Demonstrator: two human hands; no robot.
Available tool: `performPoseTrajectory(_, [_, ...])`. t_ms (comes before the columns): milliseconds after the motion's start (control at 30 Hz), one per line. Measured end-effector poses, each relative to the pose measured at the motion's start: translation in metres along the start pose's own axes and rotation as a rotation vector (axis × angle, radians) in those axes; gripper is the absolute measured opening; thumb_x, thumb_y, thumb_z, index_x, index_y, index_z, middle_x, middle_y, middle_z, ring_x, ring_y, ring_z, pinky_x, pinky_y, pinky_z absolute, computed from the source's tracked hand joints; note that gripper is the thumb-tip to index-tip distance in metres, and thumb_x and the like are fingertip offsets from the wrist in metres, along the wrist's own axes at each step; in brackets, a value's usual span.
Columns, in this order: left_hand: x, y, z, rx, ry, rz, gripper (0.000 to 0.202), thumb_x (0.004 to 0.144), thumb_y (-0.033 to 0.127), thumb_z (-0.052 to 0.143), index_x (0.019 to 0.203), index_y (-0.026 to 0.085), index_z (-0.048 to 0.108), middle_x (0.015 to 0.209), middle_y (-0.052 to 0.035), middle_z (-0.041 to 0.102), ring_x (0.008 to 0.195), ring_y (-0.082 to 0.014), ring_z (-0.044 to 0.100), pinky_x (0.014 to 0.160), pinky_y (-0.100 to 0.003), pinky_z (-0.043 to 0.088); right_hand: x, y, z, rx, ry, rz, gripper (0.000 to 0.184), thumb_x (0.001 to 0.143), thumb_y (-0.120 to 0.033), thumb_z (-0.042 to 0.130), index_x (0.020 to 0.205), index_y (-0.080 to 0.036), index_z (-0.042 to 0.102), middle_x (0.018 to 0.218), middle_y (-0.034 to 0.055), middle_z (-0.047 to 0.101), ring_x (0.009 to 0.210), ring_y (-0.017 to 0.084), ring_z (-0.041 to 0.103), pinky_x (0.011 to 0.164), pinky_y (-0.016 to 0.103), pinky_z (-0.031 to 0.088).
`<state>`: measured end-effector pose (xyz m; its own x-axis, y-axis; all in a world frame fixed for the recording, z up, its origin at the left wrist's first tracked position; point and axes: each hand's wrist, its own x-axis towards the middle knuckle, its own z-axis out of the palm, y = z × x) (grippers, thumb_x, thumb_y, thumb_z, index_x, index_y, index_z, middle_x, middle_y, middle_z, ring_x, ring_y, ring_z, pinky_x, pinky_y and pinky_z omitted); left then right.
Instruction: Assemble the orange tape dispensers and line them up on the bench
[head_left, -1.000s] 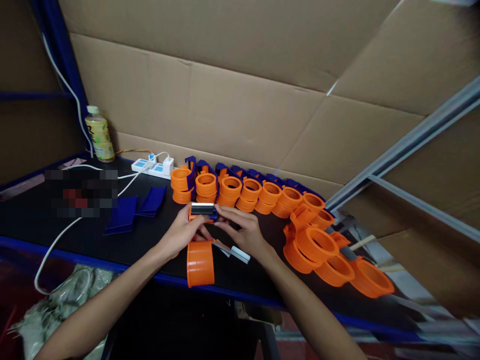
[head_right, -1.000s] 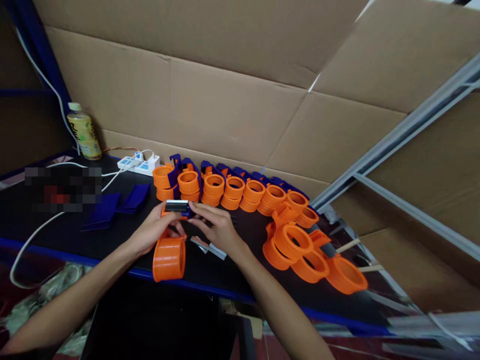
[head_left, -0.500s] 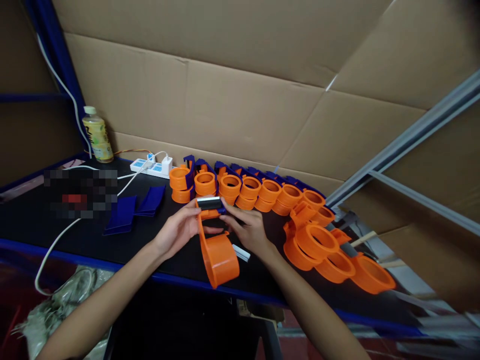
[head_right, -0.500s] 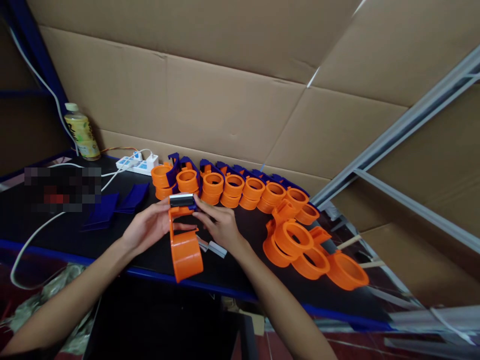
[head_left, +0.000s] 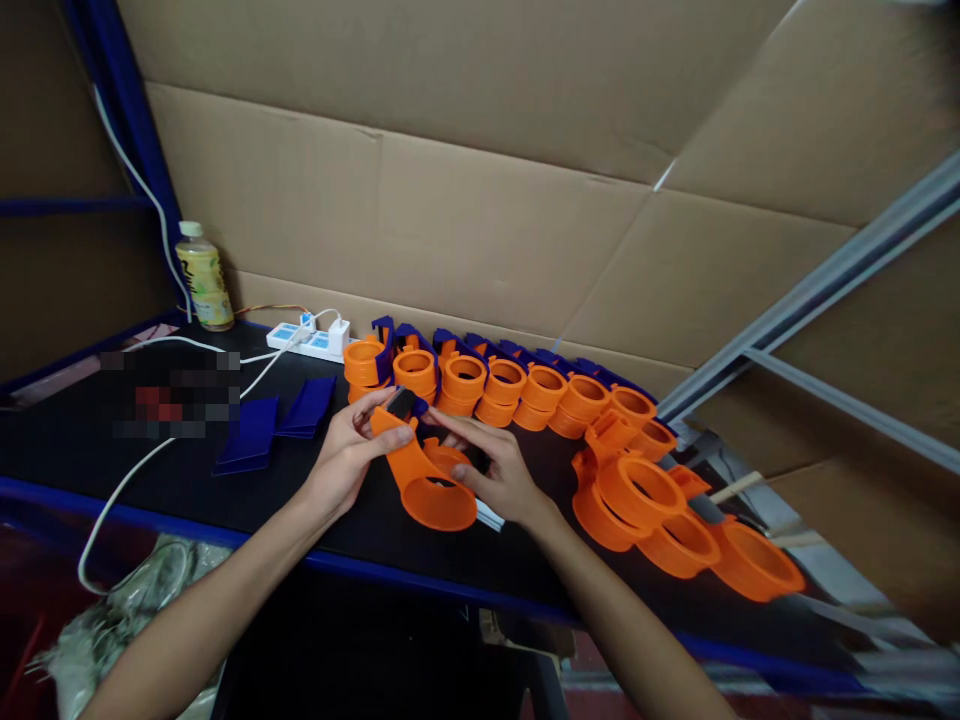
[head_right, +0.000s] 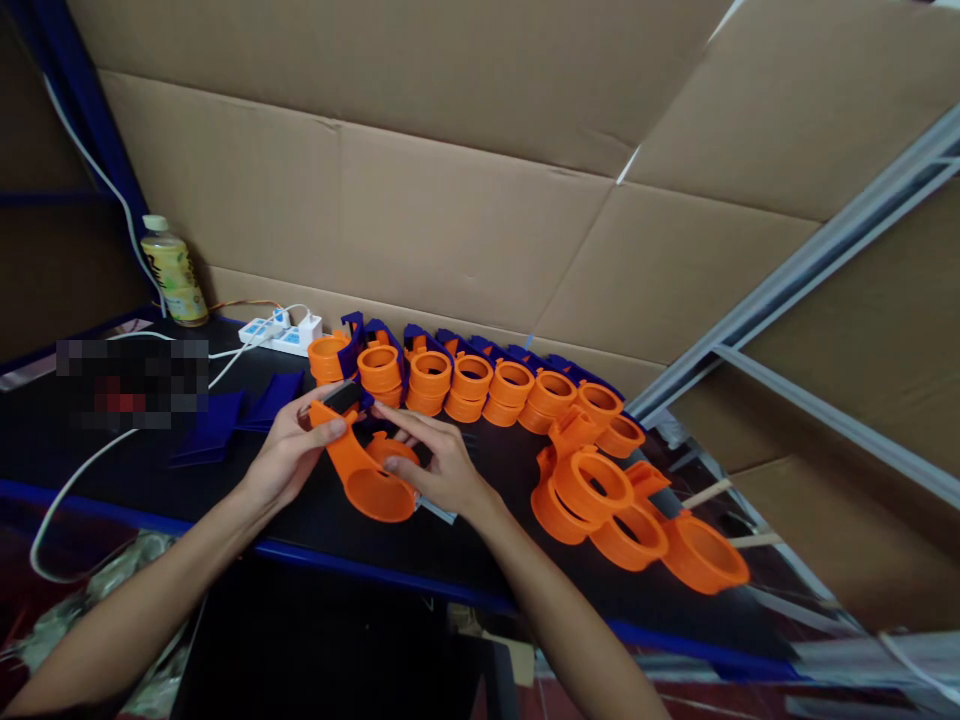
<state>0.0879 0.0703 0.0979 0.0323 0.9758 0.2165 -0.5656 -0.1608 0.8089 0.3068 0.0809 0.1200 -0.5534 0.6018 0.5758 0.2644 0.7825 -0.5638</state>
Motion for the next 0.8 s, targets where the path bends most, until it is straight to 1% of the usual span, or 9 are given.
performPoseTrajectory(100, [0.000, 0.000, 0.001, 0.041, 0.067, 0.072, 0.052, 0.061, 0.023, 0.093, 0.109, 0.018, 0.074, 0.106, -0.0061, 0.073, 0.100, -0.0218, 0.068, 0.093, -0.032, 0.051, 0.004, -0.003, 0.001, 0.048, -0.076, 0.002, 0.060, 0.087, -0.052, 0.073, 0.139, -0.025, 0.062, 0.131, 0.0109, 0.070, 0.113, 0.024, 0.068, 0.099, 0.039, 0.054])
performPoseTrajectory(233, [-0.004, -0.002, 0.006, 0.065, 0.110, 0.137, 0.050, 0.065, 0.025, 0.092, 0.110, 0.021, 0.069, 0.102, -0.0034, 0.073, 0.094, -0.0188, 0.069, 0.090, -0.030, 0.051, 0.005, -0.003, 0.005, 0.136, -0.053, 0.063, 0.038, 0.086, -0.040, 0.076, 0.122, -0.027, 0.074, 0.130, 0.0093, 0.071, 0.123, 0.026, 0.065, 0.109, 0.042, 0.048])
performPoseTrajectory(300, [-0.008, 0.000, 0.009, 0.010, 0.009, 0.132, 0.053, 0.068, 0.031, 0.091, 0.114, 0.023, 0.066, 0.110, -0.0060, 0.073, 0.102, -0.0223, 0.070, 0.095, -0.034, 0.051, 0.004, -0.002, 0.009, 0.243, -0.015, 0.162, 0.031, 0.089, -0.041, 0.073, 0.115, -0.025, 0.077, 0.124, 0.0091, 0.073, 0.116, 0.026, 0.069, 0.104, 0.042, 0.052])
performPoseTrajectory(400, [-0.011, 0.007, 0.012, -0.154, -0.233, 0.061, 0.056, 0.079, 0.053, 0.078, 0.121, 0.019, 0.066, 0.128, -0.0154, 0.069, 0.121, -0.0333, 0.064, 0.102, -0.045, 0.049, 0.004, -0.004, 0.014, 0.523, -0.026, 0.379, 0.043, 0.089, -0.055, 0.068, 0.112, -0.020, 0.076, 0.109, 0.0109, 0.077, 0.096, 0.028, 0.075, 0.087, 0.043, 0.060])
performPoseTrajectory(467, [-0.010, 0.013, 0.012, -0.225, -0.319, 0.003, 0.056, 0.084, 0.057, 0.070, 0.124, 0.017, 0.067, 0.131, -0.0181, 0.067, 0.127, -0.0371, 0.060, 0.105, -0.050, 0.047, 0.008, -0.008, 0.017, 0.710, -0.126, 0.513, 0.051, 0.089, -0.060, 0.066, 0.115, -0.017, 0.074, 0.102, 0.0126, 0.078, 0.086, 0.029, 0.076, 0.078, 0.043, 0.061])
performPoseTrajectory(567, [-0.006, 0.021, 0.010, -0.268, -0.317, -0.075, 0.060, 0.083, 0.057, 0.070, 0.129, 0.018, 0.065, 0.131, -0.0184, 0.067, 0.128, -0.0386, 0.058, 0.103, -0.052, 0.048, 0.022, -0.013, 0.018, 0.823, -0.321, 0.593, 0.056, 0.089, -0.064, 0.063, 0.116, -0.015, 0.071, 0.098, 0.0141, 0.078, 0.083, 0.027, 0.077, 0.074, 0.041, 0.061])
performPoseTrajectory(667, [-0.001, 0.036, 0.000, -0.345, -0.211, -0.040, 0.069, 0.075, 0.068, 0.073, 0.125, 0.021, 0.066, 0.121, -0.0156, 0.070, 0.113, -0.0343, 0.065, 0.092, -0.047, 0.056, 0.041, -0.010, 0.022, 0.790, -0.372, 0.572, 0.074, 0.094, -0.077, 0.036, 0.107, -0.013, 0.072, 0.093, 0.0145, 0.078, 0.081, 0.022, 0.076, 0.070, 0.033, 0.060])
performPoseTrajectory(733, [0.001, 0.050, -0.010, -0.439, -0.137, 0.039, 0.073, 0.071, 0.075, 0.072, 0.120, 0.022, 0.067, 0.104, -0.0106, 0.071, 0.090, -0.0253, 0.067, 0.076, -0.038, 0.060, 0.056, -0.005, 0.030, 0.658, -0.384, 0.568, 0.086, 0.097, -0.077, 0.016, 0.104, -0.012, 0.071, 0.093, 0.0153, 0.077, 0.074, 0.019, 0.074, 0.061, 0.028, 0.058])
performPoseTrajectory(800, [0.003, 0.066, -0.020, -0.538, -0.139, 0.037, 0.074, 0.070, 0.080, 0.067, 0.113, 0.020, 0.067, 0.088, -0.0066, 0.065, 0.073, -0.0178, 0.061, 0.054, -0.025, 0.054, 0.073, 0.002, 0.044, 0.312, -0.406, 0.530, 0.075, 0.101, -0.069, 0.020, 0.102, -0.013, 0.070, 0.090, 0.0127, 0.077, 0.063, 0.015, 0.070, 0.053, 0.023, 0.052])
